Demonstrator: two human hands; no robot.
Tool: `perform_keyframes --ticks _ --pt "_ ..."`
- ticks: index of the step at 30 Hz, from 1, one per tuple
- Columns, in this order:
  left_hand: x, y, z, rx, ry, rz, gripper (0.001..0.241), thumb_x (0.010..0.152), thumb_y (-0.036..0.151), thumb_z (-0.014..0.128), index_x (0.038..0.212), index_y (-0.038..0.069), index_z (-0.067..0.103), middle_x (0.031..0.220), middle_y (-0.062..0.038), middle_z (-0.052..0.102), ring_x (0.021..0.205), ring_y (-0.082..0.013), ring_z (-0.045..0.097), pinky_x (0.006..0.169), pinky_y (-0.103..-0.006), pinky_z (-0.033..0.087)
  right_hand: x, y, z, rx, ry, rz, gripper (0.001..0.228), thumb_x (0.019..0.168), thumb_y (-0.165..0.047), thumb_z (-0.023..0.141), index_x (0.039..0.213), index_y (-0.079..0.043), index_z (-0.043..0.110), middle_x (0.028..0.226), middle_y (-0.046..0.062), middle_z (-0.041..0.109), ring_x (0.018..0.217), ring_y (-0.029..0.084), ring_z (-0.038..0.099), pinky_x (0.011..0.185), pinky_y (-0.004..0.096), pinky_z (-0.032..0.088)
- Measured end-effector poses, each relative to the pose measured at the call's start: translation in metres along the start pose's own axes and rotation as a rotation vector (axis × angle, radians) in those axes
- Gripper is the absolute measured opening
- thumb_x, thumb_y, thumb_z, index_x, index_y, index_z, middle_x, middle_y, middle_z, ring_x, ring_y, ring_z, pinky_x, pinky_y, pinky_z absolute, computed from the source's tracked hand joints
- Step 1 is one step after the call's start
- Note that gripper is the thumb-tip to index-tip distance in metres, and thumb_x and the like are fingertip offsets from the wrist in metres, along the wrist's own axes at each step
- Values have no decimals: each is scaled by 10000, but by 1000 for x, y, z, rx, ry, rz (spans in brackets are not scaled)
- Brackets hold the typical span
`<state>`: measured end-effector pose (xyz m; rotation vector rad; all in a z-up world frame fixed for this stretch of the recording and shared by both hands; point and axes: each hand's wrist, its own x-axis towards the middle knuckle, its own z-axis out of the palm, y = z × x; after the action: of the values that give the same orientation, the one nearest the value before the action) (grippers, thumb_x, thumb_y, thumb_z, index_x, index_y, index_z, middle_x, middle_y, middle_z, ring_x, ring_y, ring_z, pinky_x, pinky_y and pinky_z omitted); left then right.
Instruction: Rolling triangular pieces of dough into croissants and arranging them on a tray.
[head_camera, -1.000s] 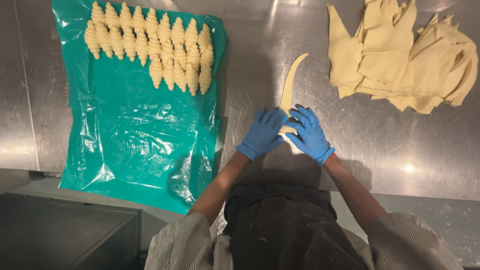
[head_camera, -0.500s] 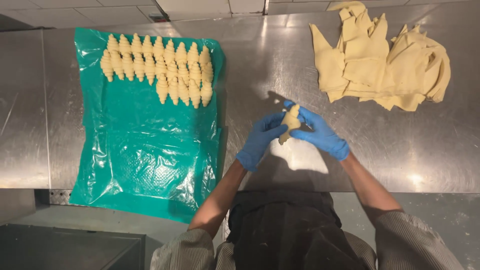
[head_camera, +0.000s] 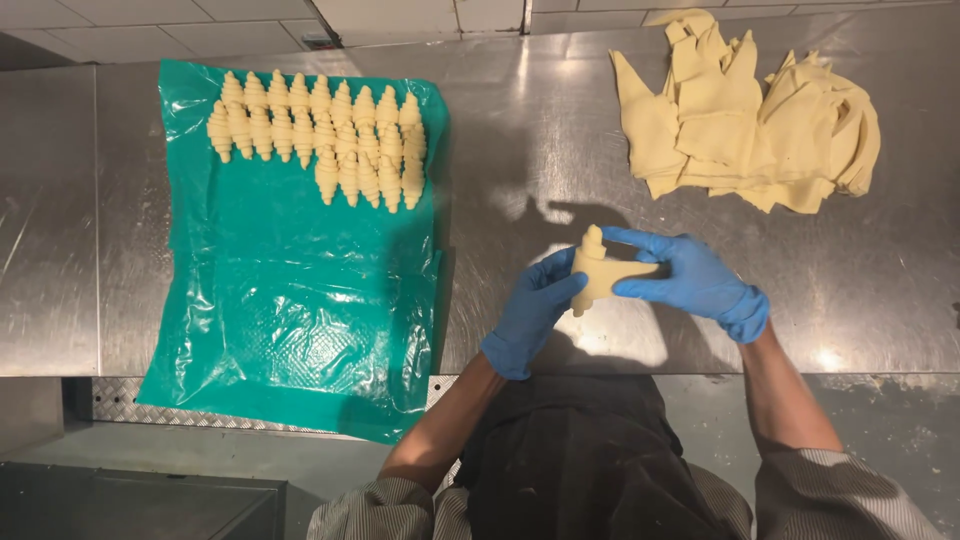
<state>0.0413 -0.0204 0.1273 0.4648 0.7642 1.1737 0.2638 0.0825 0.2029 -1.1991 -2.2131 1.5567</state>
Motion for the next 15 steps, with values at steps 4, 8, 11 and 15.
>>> perform_keyframes --ticks 4,8,11,15 --pt "-5 -6 4 0 50 -35 459 987 127 701 1400 -42 598 1182 -79 693 1016 -134 672 903 -295 566 -8 -6 2 168 7 -95 710 865 -188 814 1521 -156 545 929 -59 750 822 42 681 786 247 577" --pt "-6 -15 0 11 -55 -40 473 984 100 685 1419 -36 559 1220 -97 677 1066 -162 681 952 -335 579 -12 -16 2 176 40 11 745 835 -144 801 1526 -181 526 757 -30 606 706 59 530 692 254 498" --pt "-9 -8 7 41 -58 -22 502 979 71 675 1448 -36 533 1244 -104 661 1096 -166 668 964 -335 569 -13 -14 1 150 56 54 777 809 -115 813 1528 -191 528 691 -23 508 662 73 455 653 258 454" --pt "-11 -10 12 -55 -118 -27 521 984 60 666 1466 -41 497 1291 -106 638 1149 -165 656 1049 -346 577 -12 -20 7 175 43 -11 782 803 -115 814 1526 -168 520 747 -46 483 699 66 451 676 247 457"
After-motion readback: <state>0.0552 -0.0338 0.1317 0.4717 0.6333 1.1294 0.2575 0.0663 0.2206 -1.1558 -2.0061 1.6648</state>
